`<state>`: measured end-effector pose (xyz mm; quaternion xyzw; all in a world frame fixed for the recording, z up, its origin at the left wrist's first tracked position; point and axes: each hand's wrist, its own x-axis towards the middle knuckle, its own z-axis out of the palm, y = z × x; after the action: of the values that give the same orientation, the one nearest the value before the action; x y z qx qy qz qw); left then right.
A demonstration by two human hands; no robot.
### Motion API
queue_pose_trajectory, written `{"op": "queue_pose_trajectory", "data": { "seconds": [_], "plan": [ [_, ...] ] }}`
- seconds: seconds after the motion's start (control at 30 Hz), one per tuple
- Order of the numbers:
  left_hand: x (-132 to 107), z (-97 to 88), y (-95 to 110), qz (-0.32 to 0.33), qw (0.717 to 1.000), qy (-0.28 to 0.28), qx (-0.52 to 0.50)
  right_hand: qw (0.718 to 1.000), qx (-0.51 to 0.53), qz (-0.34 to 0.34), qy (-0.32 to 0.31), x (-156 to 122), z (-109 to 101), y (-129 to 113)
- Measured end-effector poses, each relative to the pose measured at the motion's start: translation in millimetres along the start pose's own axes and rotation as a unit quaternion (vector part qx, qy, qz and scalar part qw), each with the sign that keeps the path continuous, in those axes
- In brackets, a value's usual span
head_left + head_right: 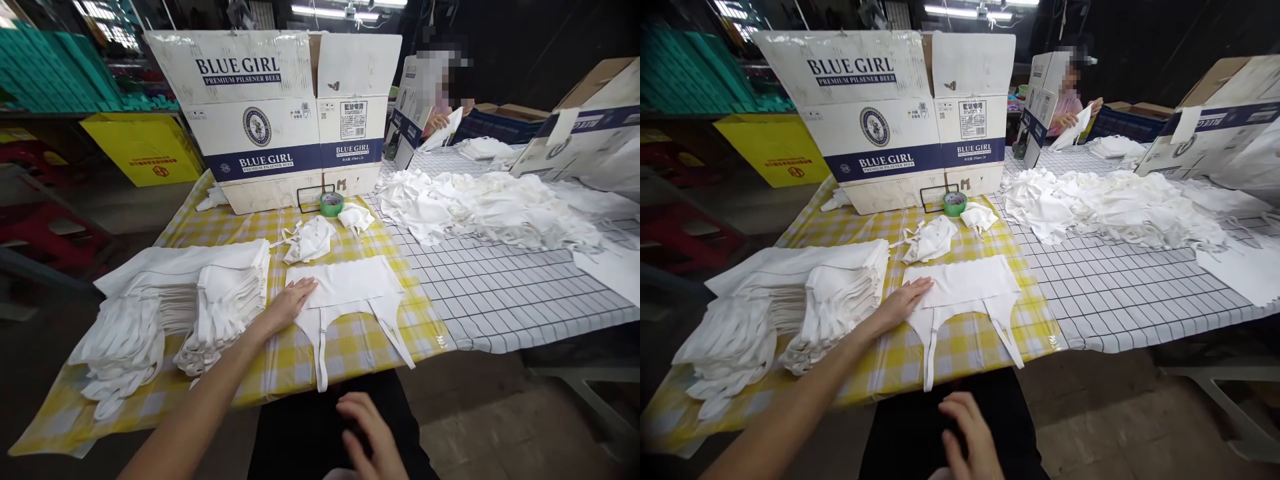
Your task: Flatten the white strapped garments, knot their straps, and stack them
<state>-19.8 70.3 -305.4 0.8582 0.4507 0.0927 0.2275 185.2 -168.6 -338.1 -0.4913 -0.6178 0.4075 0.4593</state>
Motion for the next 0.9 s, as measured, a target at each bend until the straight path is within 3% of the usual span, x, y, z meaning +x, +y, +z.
{"op": "queue_pose_trajectory", "data": {
  "seconds": [0.17,0.27,0.33,0.43,0.57,0.67,0.73,0.83,0.9],
  "plan": [
    [12,7.0,8,-0.014,0.999,0.036,0.032,0.978,-0.19,-0.031,0.078,113,-71,-7],
    [18,13.5,17,-0.012,0.997,0.027,0.071,0.926,-0.371,-0.028,0.056,179,-95,12],
    [15,15.6,18,-0.007,0.995,0.017,0.096,0.891,-0.453,-0.018,-0.002,205,-103,30],
    [3,14.6,12,-0.025,0.993,0.016,0.117,0.86,-0.505,-0.013,-0.074,214,-114,54],
    [-16,11.8,-2,-0.071,0.99,0.021,0.118,0.85,-0.523,-0.001,-0.071,203,-138,68],
    [-19,11.4,-11,-0.087,0.991,0.019,0.103,0.858,-0.51,0.02,-0.059,198,-156,68],
    [-14,11.0,-14,-0.106,0.989,0.049,0.09,0.881,-0.472,0.024,-0.02,199,-165,66],
    [0,9.9,-11,-0.162,0.97,0.152,0.103,0.92,-0.379,0.059,0.083,210,-172,62],
    [10,9.0,-7,-0.205,0.947,0.2,0.145,0.921,-0.348,0.114,0.131,223,-173,60]
  ]
}}
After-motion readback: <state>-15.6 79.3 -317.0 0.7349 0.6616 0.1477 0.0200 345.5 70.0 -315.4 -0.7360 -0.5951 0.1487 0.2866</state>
